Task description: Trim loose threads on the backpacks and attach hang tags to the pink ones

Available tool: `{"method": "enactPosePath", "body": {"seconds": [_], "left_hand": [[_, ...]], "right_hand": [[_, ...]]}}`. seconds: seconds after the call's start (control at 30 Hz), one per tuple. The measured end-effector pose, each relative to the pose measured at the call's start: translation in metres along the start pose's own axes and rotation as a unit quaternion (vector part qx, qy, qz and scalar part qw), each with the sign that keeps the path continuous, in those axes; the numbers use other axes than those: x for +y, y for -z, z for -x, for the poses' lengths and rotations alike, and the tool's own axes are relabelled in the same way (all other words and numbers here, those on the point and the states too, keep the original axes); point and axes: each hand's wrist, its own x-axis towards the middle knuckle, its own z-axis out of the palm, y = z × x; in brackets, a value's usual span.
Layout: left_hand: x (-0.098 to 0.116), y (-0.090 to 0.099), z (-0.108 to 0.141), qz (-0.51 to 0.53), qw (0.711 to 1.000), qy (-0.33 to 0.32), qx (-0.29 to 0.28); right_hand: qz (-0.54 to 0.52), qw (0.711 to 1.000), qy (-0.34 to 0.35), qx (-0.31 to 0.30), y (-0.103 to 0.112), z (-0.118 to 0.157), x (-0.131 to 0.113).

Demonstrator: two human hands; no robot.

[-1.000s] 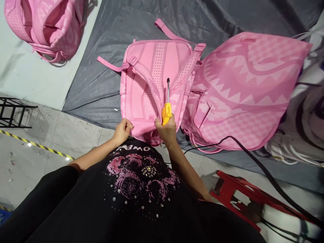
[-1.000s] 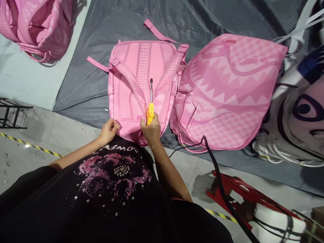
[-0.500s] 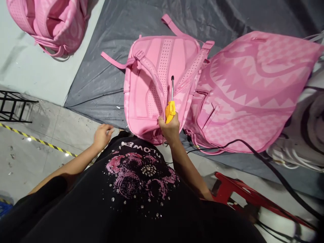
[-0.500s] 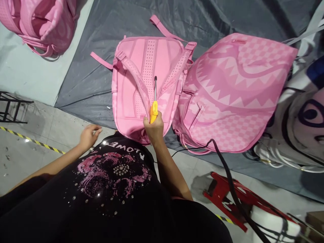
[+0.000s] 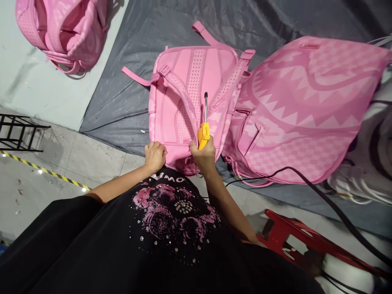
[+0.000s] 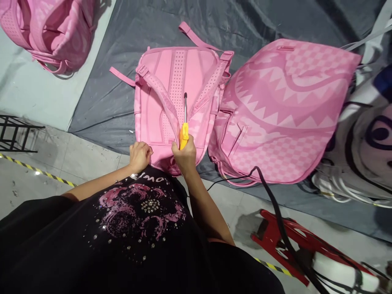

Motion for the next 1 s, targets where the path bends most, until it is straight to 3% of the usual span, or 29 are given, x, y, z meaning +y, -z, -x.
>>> {"method": "enactPosePath", "body": {"seconds": [0.27, 0.43, 0.63, 1.0], "left_hand": [[-0.009, -0.001, 0.001, 0.127, 0.992, -0.008, -0.022], [-0.017, -0.003, 0.003, 0.221, 0.974, 0.026, -0.037], [-0.022, 0.002, -0.002, 0.259, 0.959, 0.055, -0.098], [-0.018, 0.026, -0.006, 0.310, 0.928, -0.099, -0.181]], "right_hand": [[-0.005, 1.000, 0.018, 0.009, 0.000, -0.001, 0.004], [-0.011, 1.000, 0.009, 0.004, -0.001, -0.003, 0.005], [0.012, 1.000, -0.007, 0.007, -0.001, -0.004, 0.005], [0.016, 1.000, -0.002, 0.012, -0.001, -0.003, 0.004]]}}
